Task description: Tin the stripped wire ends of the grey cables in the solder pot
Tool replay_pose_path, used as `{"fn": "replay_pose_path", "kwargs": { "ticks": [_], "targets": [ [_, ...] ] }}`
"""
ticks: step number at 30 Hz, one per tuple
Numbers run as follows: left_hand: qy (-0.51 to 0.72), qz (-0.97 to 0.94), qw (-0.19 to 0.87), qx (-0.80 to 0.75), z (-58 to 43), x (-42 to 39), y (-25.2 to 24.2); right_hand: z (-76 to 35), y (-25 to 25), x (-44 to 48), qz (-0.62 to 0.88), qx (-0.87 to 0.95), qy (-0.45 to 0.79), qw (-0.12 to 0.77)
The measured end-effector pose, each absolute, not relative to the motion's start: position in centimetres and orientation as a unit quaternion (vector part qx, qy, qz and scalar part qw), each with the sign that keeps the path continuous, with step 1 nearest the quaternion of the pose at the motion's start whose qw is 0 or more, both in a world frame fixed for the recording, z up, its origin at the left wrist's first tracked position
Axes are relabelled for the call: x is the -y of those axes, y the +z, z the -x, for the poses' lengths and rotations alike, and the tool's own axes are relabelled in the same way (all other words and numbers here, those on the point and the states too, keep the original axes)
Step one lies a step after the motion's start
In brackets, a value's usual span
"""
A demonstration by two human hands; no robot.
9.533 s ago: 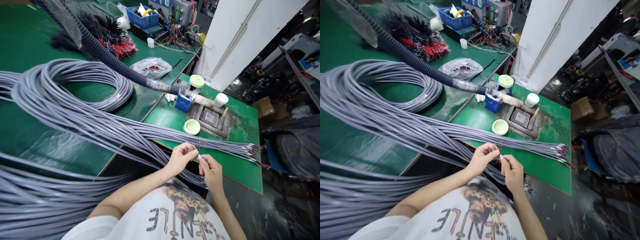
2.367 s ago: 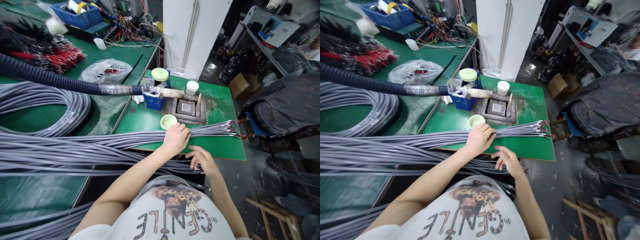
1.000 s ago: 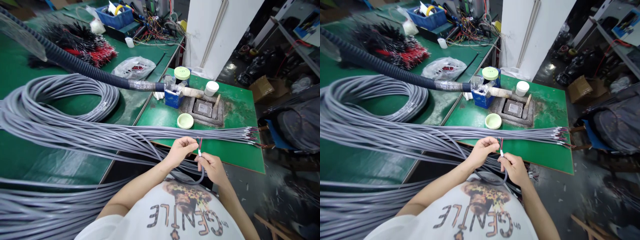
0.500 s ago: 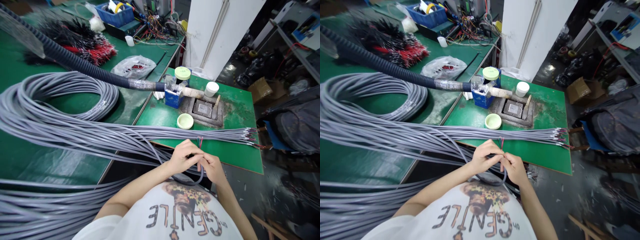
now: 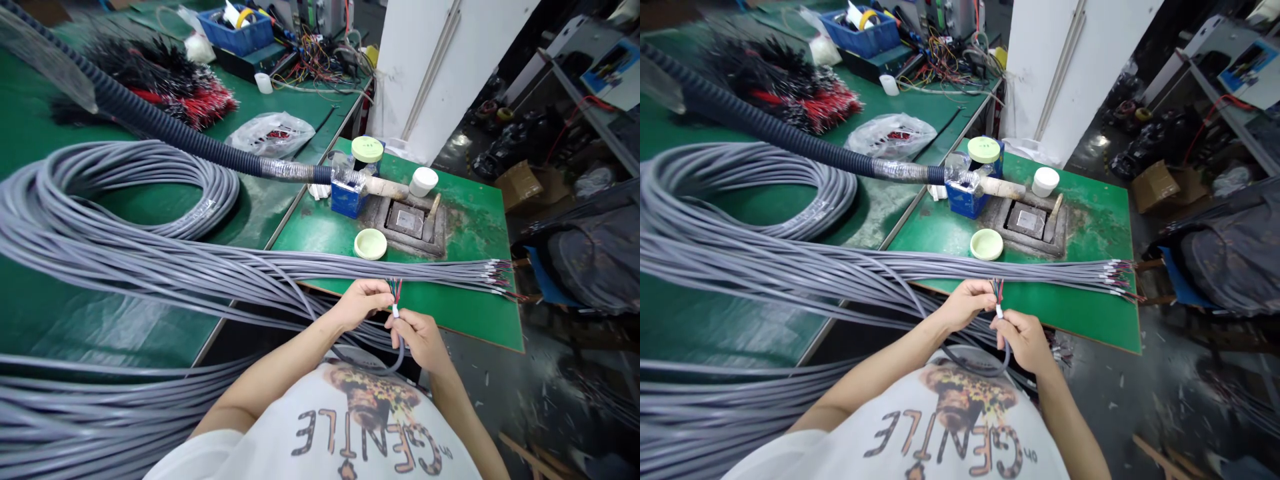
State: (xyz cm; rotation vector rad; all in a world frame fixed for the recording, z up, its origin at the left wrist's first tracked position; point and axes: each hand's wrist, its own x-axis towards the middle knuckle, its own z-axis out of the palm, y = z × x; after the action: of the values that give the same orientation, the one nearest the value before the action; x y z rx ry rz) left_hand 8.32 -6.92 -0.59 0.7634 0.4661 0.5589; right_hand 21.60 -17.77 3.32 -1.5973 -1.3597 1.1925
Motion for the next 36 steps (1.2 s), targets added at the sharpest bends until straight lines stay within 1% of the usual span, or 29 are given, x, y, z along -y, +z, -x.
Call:
{"fn": "replay_pose_path", "kwargs": {
  "ticks": [7,18,25,30,32,36],
  "targets": [
    [0.238,-0.269,0.912,-0.198,-8.5,7.3,-0.4,-21.6,2.9,17.7,0.597,0.528,0.474,0.373],
    [0.257,-0.31,0.892,-0.203,-8.3,6.8,-0.2,-21.8,2.5,17.6,0.594,0.518,0.488,0.375],
    [0.246,-0.24,0.924,-0.167,-8.9,7.7,-0.7,-21.6,2.4,17.5,0.591,0.527,0.482,0.375],
    [0.277,-0.23,0.918,-0.167,-9.1,8.0,-1.0,-21.9,2.5,17.4,0.605,0.526,0.469,0.372],
    [0.306,-0.259,0.896,-0.19,-9.0,8.0,-0.8,-21.9,2.6,17.2,0.625,0.498,0.459,0.389],
    [0.325,-0.344,0.85,-0.231,-9.0,8.2,0.0,-21.7,2.6,16.8,0.642,0.407,0.448,0.471]
  ]
}}
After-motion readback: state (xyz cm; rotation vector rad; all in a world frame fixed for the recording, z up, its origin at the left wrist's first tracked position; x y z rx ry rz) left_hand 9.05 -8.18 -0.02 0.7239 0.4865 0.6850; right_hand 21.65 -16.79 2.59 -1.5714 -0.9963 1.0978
